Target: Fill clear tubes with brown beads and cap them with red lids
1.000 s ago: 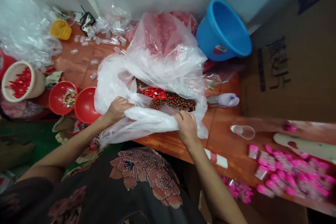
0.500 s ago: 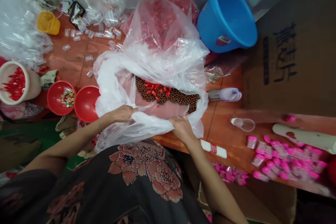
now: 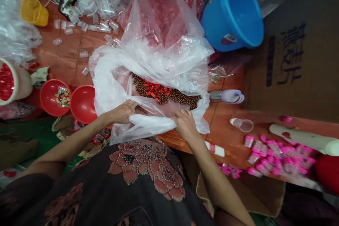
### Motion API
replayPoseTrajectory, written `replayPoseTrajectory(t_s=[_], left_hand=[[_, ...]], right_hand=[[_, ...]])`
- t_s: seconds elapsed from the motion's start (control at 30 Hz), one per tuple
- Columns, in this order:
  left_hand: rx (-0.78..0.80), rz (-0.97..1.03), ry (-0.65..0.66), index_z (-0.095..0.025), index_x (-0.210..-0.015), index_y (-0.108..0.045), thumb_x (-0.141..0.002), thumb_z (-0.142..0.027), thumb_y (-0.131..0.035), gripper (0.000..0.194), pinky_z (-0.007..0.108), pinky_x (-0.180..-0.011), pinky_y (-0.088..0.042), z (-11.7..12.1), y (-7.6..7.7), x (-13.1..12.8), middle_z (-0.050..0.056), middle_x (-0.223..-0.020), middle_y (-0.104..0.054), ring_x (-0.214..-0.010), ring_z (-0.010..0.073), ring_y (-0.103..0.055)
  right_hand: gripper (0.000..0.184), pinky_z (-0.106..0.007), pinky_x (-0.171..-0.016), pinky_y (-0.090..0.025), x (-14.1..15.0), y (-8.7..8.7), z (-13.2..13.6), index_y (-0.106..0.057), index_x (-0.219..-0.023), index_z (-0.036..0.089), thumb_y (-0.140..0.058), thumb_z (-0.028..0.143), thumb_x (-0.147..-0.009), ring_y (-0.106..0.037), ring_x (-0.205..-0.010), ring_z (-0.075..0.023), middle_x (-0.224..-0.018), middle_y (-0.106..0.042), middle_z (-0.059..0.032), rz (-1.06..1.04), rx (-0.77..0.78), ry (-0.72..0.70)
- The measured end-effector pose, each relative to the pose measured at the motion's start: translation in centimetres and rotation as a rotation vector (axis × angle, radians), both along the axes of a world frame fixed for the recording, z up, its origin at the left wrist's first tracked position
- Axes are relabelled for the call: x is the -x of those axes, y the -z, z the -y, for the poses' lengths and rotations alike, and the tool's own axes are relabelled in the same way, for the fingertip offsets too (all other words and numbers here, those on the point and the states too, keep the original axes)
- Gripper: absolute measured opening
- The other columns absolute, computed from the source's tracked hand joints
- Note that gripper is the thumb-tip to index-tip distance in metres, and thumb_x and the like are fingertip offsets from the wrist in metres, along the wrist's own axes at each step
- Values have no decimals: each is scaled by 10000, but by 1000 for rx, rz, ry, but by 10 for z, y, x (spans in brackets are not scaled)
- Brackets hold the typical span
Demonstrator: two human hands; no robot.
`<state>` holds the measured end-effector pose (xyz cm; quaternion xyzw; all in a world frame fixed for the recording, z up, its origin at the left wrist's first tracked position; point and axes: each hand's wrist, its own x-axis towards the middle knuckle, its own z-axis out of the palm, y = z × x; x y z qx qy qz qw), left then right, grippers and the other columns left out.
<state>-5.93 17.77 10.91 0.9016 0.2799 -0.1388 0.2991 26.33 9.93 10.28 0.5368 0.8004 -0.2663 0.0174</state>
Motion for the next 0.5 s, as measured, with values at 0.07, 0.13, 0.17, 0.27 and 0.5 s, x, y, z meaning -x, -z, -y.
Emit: replayPoseTrajectory(t_s=[0.07,0.13,0.17,0.27,0.5], left_hand=[[-25,41,19,-137,-924,-732,-743,-259,-676,225,565,-1121,-259,-5,-8,-4,165,-1341,-561,-1274,361,-449],[-43,69,29,-169,-980,-726,-760,-293,-679,257,571,-1148,-204,-9,-10,-8,125,-1298,-602,-1286,338,-453],[-41,65,32,-186,-996,-723,-774,-308,-673,259,571,-1151,-195,-11,-10,-10,105,-1218,-645,-1253,319,-488],[-5,6,45,-191,-972,-718,-795,-346,-656,243,566,-1116,-247,-14,-5,-22,70,-941,-698,-1048,276,-599],[21,417,-334,-204,-1094,-639,-874,-433,-595,320,424,-955,-450,41,-23,-2,76,-1067,-673,-1017,223,-588]], right_hand=[[228,-392,-948,-273,-6,1,2,-733,-925,227,-522,149,-888,-545,-933,-233,-972,-712,-68,-64,-17,30],[254,-395,-1004,-267,-9,9,8,-719,-1012,230,-528,142,-869,-561,-970,-234,-998,-720,-63,-111,-22,90],[259,-395,-1012,-272,-9,16,11,-715,-1018,224,-530,140,-857,-568,-973,-235,-982,-723,-65,-121,-7,114],[243,-405,-1002,-310,-7,39,22,-716,-967,201,-529,136,-826,-599,-955,-243,-951,-733,-80,-150,91,137],[257,-339,-832,-481,-24,74,36,-716,-932,209,-503,220,-789,-666,-894,-231,-977,-758,-72,-479,239,487]])
